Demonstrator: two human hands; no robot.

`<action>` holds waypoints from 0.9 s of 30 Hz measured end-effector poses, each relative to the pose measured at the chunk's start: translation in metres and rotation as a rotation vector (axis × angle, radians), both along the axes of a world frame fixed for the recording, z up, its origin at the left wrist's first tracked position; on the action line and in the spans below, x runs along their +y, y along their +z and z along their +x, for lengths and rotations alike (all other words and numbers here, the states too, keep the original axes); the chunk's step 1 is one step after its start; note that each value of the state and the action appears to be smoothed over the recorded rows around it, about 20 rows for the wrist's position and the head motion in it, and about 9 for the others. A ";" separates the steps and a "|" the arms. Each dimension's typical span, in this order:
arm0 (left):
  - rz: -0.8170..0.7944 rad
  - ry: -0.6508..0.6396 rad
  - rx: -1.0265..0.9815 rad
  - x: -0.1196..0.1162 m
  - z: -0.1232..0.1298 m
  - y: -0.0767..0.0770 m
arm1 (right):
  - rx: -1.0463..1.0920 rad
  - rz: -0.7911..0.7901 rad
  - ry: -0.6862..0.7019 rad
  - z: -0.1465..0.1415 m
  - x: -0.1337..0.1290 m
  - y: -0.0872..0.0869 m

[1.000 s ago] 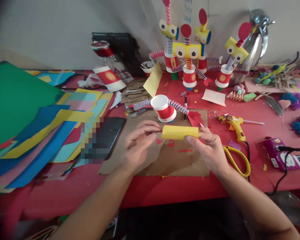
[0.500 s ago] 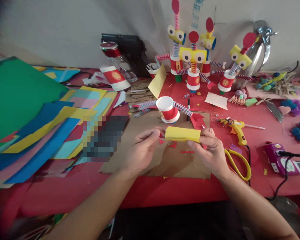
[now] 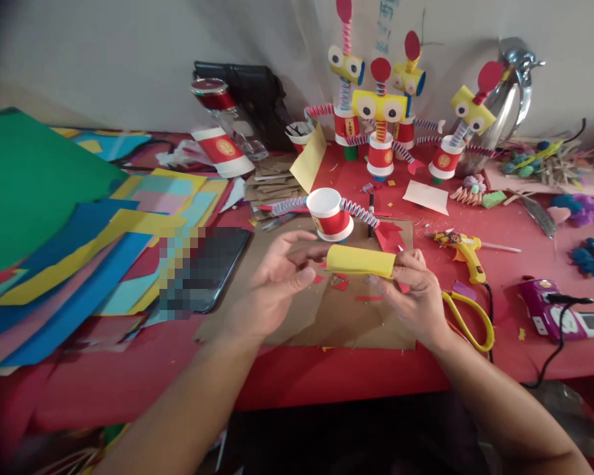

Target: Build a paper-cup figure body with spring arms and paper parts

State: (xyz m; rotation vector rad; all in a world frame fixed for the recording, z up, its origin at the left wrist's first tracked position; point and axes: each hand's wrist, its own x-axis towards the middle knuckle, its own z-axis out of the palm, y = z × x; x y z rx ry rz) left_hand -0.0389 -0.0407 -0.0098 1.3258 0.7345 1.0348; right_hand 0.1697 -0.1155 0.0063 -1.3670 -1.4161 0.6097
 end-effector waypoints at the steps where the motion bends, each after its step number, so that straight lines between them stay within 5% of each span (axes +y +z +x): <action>1: 0.068 0.069 0.006 -0.002 0.002 -0.001 | -0.003 0.002 -0.001 0.000 0.000 0.000; 5: 0.259 0.210 0.125 -0.011 0.006 -0.007 | 0.005 -0.014 0.013 -0.002 0.001 0.000; 9: 0.125 0.135 0.131 -0.017 0.011 -0.010 | 0.005 -0.025 0.025 -0.002 0.001 -0.002; 16: -0.218 0.219 -0.079 -0.015 0.022 -0.012 | 0.008 -0.132 0.061 -0.003 0.003 -0.014; 27: -0.114 0.228 -0.028 -0.016 0.021 -0.018 | 0.253 -0.289 0.200 -0.002 0.007 -0.008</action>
